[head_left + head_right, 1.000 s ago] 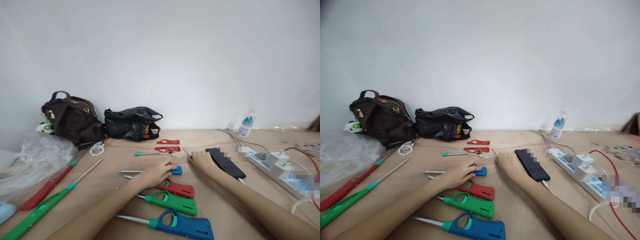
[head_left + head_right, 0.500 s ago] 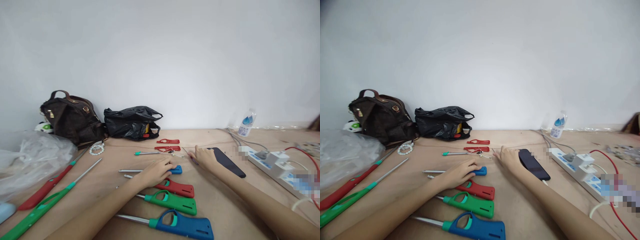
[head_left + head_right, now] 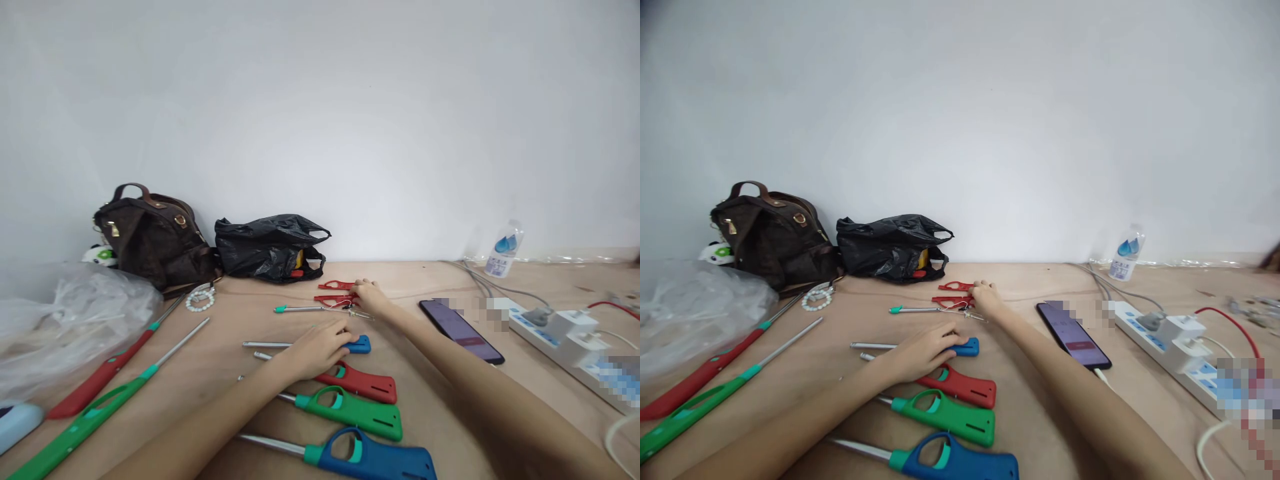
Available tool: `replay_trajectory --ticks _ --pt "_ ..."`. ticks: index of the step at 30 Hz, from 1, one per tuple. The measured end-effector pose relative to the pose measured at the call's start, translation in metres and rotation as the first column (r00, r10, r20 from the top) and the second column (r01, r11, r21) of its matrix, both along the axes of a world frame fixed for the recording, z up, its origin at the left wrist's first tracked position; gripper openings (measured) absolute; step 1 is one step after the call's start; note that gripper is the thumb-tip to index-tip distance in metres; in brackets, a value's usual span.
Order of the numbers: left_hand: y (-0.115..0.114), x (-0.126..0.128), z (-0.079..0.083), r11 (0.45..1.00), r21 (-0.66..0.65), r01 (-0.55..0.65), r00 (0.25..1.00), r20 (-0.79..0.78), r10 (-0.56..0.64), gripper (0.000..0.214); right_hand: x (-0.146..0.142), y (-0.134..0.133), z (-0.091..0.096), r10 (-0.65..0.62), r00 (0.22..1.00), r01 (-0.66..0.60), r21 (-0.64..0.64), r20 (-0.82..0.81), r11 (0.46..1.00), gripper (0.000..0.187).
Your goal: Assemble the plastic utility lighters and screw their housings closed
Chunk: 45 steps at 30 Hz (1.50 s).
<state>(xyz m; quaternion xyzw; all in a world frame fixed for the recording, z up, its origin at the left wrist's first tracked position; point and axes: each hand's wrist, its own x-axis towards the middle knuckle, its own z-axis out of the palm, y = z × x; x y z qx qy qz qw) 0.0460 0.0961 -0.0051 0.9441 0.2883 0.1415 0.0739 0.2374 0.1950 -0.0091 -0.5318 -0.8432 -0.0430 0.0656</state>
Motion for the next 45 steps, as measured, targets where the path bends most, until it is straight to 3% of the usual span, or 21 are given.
replay_trajectory --ticks 6,12,16,19,22,26,31,35,41,45 --pt "-0.001 0.000 0.003 1.000 0.019 0.012 0.999 -0.032 -0.011 0.026 0.000 0.000 -0.011 -0.029 0.984 0.036 0.036 -0.177 0.999 0.018" --pt "-0.002 -0.001 0.000 0.997 0.041 0.059 0.998 -0.040 -0.057 0.026 0.007 -0.002 -0.002 -0.013 0.904 0.071 0.119 -0.427 0.990 0.020" --pt "0.005 -0.006 0.005 0.998 0.048 0.048 0.988 0.141 -0.054 0.030 0.012 -0.008 0.007 0.055 0.825 -0.003 0.093 -0.562 0.996 0.014" --pt "0.017 -0.016 0.016 0.998 0.053 -0.031 0.946 0.324 0.012 0.028 0.018 -0.017 0.011 0.063 0.773 -0.029 0.063 -0.631 0.998 0.013" --pt "0.032 -0.028 0.025 0.995 0.023 -0.096 0.934 0.349 0.082 0.025 0.024 -0.030 0.013 0.049 0.737 -0.030 0.040 -0.674 0.999 0.014" --pt "0.041 -0.039 0.027 0.977 -0.074 -0.199 0.958 0.197 0.210 0.016 0.030 -0.046 0.017 0.024 0.749 -0.073 -0.046 -0.662 0.996 0.013" --pt "0.040 -0.051 0.028 0.953 -0.261 -0.154 0.988 -0.046 0.147 0.023 0.035 -0.063 0.019 -0.019 0.839 -0.057 -0.123 -0.544 0.991 0.015" --pt "0.045 -0.062 0.032 0.956 -0.196 -0.220 0.971 -0.134 0.196 0.018 0.037 -0.073 0.013 -0.034 0.886 -0.043 -0.156 -0.462 0.987 0.017" --pt "0.059 -0.075 0.026 0.969 -0.108 -0.222 0.974 -0.071 0.216 0.012 0.030 -0.074 0.001 0.152 0.898 -0.178 -0.025 -0.413 0.984 0.014" --pt "0.069 -0.075 0.011 0.965 0.008 -0.260 0.965 0.038 0.260 0.018 0.025 -0.062 0.001 0.076 0.945 -0.068 0.037 -0.317 0.997 0.016"
